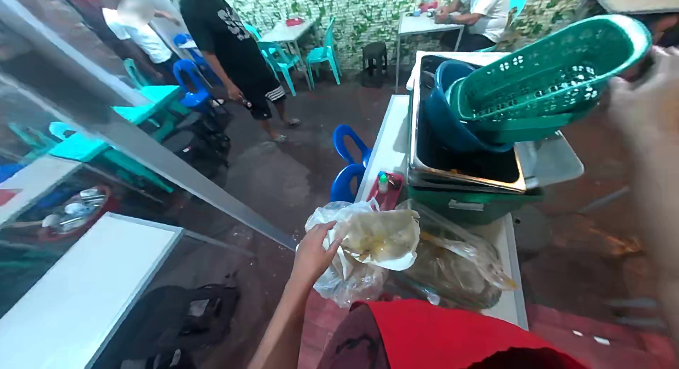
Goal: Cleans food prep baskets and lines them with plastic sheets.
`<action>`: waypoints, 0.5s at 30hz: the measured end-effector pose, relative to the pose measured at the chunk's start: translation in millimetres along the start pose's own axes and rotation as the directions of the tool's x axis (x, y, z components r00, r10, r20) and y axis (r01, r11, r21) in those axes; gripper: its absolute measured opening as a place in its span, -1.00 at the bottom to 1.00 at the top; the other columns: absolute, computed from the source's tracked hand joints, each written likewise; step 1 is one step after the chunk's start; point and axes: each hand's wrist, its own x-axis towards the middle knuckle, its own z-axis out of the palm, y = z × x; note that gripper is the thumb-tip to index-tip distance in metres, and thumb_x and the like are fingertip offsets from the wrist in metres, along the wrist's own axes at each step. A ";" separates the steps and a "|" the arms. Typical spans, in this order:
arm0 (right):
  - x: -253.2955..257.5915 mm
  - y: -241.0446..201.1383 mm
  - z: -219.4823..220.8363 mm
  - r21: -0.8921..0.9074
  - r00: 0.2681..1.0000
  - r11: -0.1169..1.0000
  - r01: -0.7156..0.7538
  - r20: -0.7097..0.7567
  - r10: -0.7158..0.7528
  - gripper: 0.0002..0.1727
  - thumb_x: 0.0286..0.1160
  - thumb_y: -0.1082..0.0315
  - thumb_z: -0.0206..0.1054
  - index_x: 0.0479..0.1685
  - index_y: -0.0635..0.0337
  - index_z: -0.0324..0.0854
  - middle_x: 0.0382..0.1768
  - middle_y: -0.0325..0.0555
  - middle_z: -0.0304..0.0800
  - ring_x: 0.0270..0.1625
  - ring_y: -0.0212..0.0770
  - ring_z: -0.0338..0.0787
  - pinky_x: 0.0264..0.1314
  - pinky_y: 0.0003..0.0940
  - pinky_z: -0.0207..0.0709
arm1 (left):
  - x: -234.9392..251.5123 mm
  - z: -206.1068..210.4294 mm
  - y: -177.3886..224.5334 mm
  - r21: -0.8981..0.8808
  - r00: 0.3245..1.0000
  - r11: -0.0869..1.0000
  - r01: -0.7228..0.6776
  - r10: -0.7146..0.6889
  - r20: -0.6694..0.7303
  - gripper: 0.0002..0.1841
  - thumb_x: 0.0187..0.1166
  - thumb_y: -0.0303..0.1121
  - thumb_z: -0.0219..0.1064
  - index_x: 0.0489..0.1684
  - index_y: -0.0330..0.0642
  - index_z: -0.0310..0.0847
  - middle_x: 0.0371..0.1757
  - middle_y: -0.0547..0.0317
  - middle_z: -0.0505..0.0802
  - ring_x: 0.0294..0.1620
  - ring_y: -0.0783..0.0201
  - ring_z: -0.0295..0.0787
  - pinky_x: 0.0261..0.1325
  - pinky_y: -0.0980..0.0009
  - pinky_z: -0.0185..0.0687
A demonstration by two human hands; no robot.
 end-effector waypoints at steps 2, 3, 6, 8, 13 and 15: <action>-8.0 -14.5 -3.7 -0.117 0.994 0.989 0.090 0.067 -0.083 -0.29 0.72 0.18 0.10 0.81 0.31 0.14 0.80 0.46 0.06 0.77 0.59 0.08 0.62 0.67 -0.09 | 13.0 4.0 12.7 0.011 0.997 0.999 -0.048 0.047 0.061 -0.47 0.68 -0.13 0.32 0.58 -0.17 0.52 0.47 -0.13 0.71 0.47 -0.06 0.65 0.57 -0.03 0.50; -7.5 -18.4 -4.7 -0.148 0.993 0.986 0.076 0.099 -0.062 -0.28 0.70 0.19 0.08 0.84 0.24 0.10 0.77 0.46 0.12 0.76 0.60 0.10 0.59 0.71 -0.12 | 20.4 7.0 20.4 0.017 0.993 0.996 -0.092 0.090 0.077 -0.46 0.68 -0.13 0.33 0.58 -0.19 0.53 0.47 -0.16 0.70 0.47 -0.09 0.65 0.58 -0.06 0.49; -6.9 -26.4 -17.9 -0.245 0.968 0.966 -0.079 0.214 0.134 -0.24 0.65 0.14 0.15 0.89 0.04 0.10 0.71 0.40 0.29 0.79 0.58 0.05 0.63 0.75 -0.29 | 41.5 24.0 42.5 0.034 0.967 0.973 -0.230 0.224 0.122 -0.46 0.67 -0.13 0.35 0.57 -0.21 0.53 0.46 -0.22 0.71 0.47 -0.14 0.66 0.55 -0.13 0.50; -11.2 -26.6 -23.4 -0.336 0.961 0.938 -0.079 0.225 0.162 -0.29 0.61 0.06 0.22 0.78 0.03 0.30 0.71 0.26 0.36 0.83 0.50 0.03 0.62 0.80 -0.36 | 51.4 40.9 53.5 0.017 0.939 0.946 -0.325 0.321 0.127 -0.45 0.64 -0.13 0.39 0.55 -0.23 0.55 0.43 -0.23 0.72 0.43 -0.16 0.69 0.50 -0.14 0.55; -89.6 -41.4 -30.9 -0.133 0.992 0.991 -0.009 0.126 0.026 -0.24 0.61 0.05 0.32 0.79 0.13 0.27 0.64 0.25 0.45 0.72 0.34 0.32 0.71 0.40 0.11 | 47.3 93.7 82.1 0.020 0.837 0.905 -0.425 0.384 0.389 -0.35 0.57 -0.04 0.45 0.65 -0.04 0.48 0.67 -0.16 0.52 0.65 -0.19 0.47 0.63 -0.21 0.38; -153.6 -41.9 -17.2 0.114 0.975 0.991 -0.075 0.219 0.048 -0.35 0.68 0.11 0.31 0.71 0.14 0.36 0.47 0.14 0.62 0.51 0.07 0.62 0.59 0.06 0.49 | 40.7 117.3 85.1 0.054 0.781 0.861 -0.506 0.432 0.450 -0.30 0.49 0.02 0.50 0.70 0.19 0.45 0.81 -0.13 0.34 0.77 -0.24 0.27 0.70 -0.30 0.18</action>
